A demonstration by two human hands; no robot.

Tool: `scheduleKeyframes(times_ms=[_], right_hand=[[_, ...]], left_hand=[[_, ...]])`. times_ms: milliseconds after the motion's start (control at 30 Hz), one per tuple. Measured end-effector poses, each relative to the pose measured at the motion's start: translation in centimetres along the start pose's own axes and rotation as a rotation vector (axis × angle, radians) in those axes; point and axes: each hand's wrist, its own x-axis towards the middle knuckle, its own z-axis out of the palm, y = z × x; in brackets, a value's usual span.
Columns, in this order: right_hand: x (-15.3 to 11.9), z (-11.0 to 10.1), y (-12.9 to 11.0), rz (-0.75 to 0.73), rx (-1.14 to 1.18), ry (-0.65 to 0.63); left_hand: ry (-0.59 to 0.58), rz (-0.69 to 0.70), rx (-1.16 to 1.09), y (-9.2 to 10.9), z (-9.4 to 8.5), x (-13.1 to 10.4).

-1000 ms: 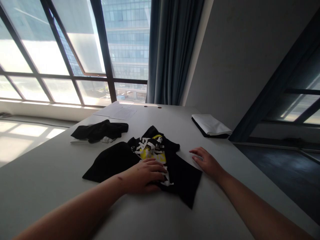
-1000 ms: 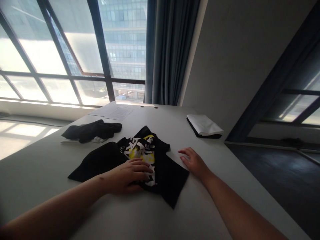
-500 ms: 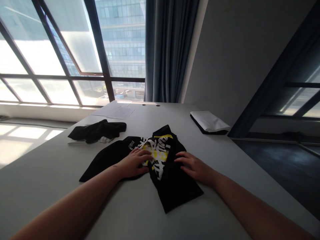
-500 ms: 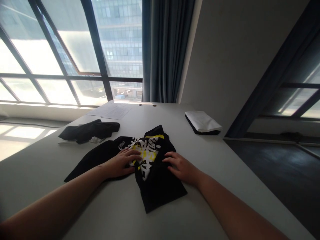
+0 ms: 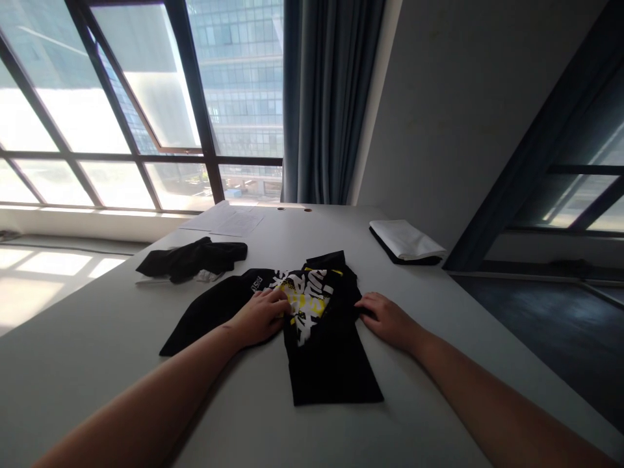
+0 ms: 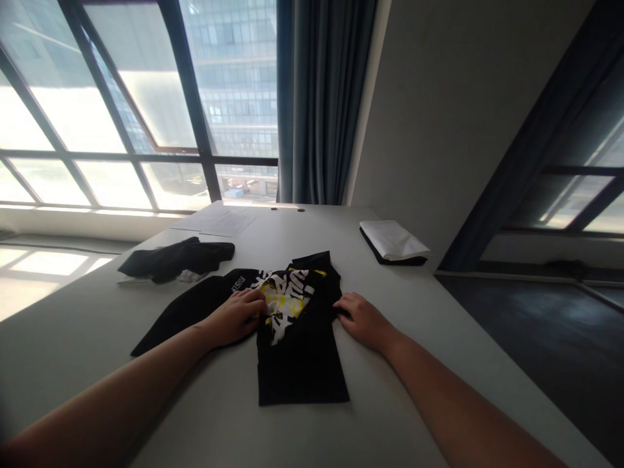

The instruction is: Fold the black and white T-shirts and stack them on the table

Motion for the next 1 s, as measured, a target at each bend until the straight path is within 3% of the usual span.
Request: scheduleKeyframes(times_ms=[200,267,333,400,500,567,667,833,900,1000], right_hand=[[-0.4,-0.7,-2.2,-0.111,0.092,-0.047],[-0.5,-0.7,-3.0,-0.13,0.13,-0.078],[-0.6,-0.6,-3.2,-0.123,0.161,-0.118],[-0.6,-0.4,-2.9,-0.097,0.184,-0.159],[-0.5,-0.2,-1.9,-0.057,0.212,-0.176],[-0.3,-0.3,-1.4,-0.043,0.221,-0.156],[-0.1,-0.9,-1.6,-0.001,0.239,-0.116],[-0.1,-2.1,-3.4,0.093,0.272,-0.141],[-0.2,-2.3,-4.5,0.082,0.288,-0.186],[-0.4,-2.2,-6.4,0.061,0.386,-0.301]], left_hand=[[0.143,-0.425,0.335,-2.2,-0.5,-0.2],[0.162,-0.479,0.378,-2.3,-1.3,-0.3],[0.166,-0.409,0.338,-1.5,-2.3,-0.4],[0.116,-0.217,0.205,0.0,-3.0,-0.4],[-0.102,0.092,-0.017,2.6,-2.8,-0.7],[-0.216,0.143,-0.05,3.8,-1.7,-0.9],[-0.248,0.09,-0.005,4.1,0.0,-0.8],[-0.085,0.022,0.06,2.4,0.8,0.0],[-0.019,-0.062,0.103,1.4,0.6,0.3],[0.05,-0.309,0.139,0.1,0.3,0.6]])
